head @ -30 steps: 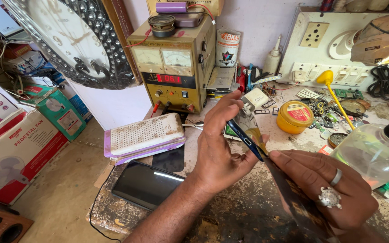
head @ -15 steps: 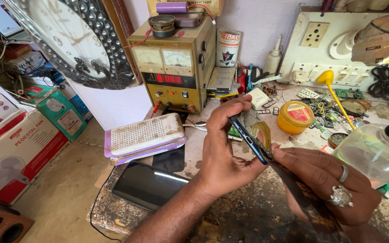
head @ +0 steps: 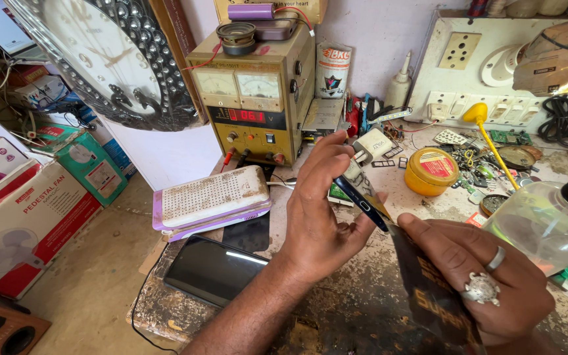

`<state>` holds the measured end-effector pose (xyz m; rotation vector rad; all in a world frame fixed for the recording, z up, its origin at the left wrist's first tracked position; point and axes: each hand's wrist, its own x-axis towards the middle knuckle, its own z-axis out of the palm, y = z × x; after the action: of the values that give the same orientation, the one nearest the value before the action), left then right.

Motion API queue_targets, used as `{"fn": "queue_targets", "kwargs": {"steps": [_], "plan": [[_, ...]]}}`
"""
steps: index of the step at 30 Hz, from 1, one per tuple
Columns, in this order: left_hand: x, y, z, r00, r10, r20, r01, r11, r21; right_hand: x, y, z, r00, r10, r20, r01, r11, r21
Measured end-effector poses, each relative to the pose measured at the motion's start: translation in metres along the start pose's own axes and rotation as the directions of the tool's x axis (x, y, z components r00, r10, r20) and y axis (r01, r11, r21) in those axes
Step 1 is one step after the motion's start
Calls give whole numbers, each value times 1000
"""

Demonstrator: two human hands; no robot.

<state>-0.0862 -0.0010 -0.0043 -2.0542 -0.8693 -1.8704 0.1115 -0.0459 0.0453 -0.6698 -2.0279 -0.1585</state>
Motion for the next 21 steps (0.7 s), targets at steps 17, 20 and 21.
{"fn": "queue_targets", "kwargs": {"steps": [17, 20, 21], "plan": [[0, 10, -3, 996, -76, 51, 80, 993, -88, 0, -1, -1, 999, -37, -7, 37, 999, 13], [1, 9, -5, 997, -52, 51, 55, 997, -60, -1, -4, 0, 1000, 1, -21, -2, 1000, -18], [2, 8, -6, 998, -46, 52, 49, 997, -57, -1, -4, 1, 1000, 4, -21, -5, 999, -37]]}}
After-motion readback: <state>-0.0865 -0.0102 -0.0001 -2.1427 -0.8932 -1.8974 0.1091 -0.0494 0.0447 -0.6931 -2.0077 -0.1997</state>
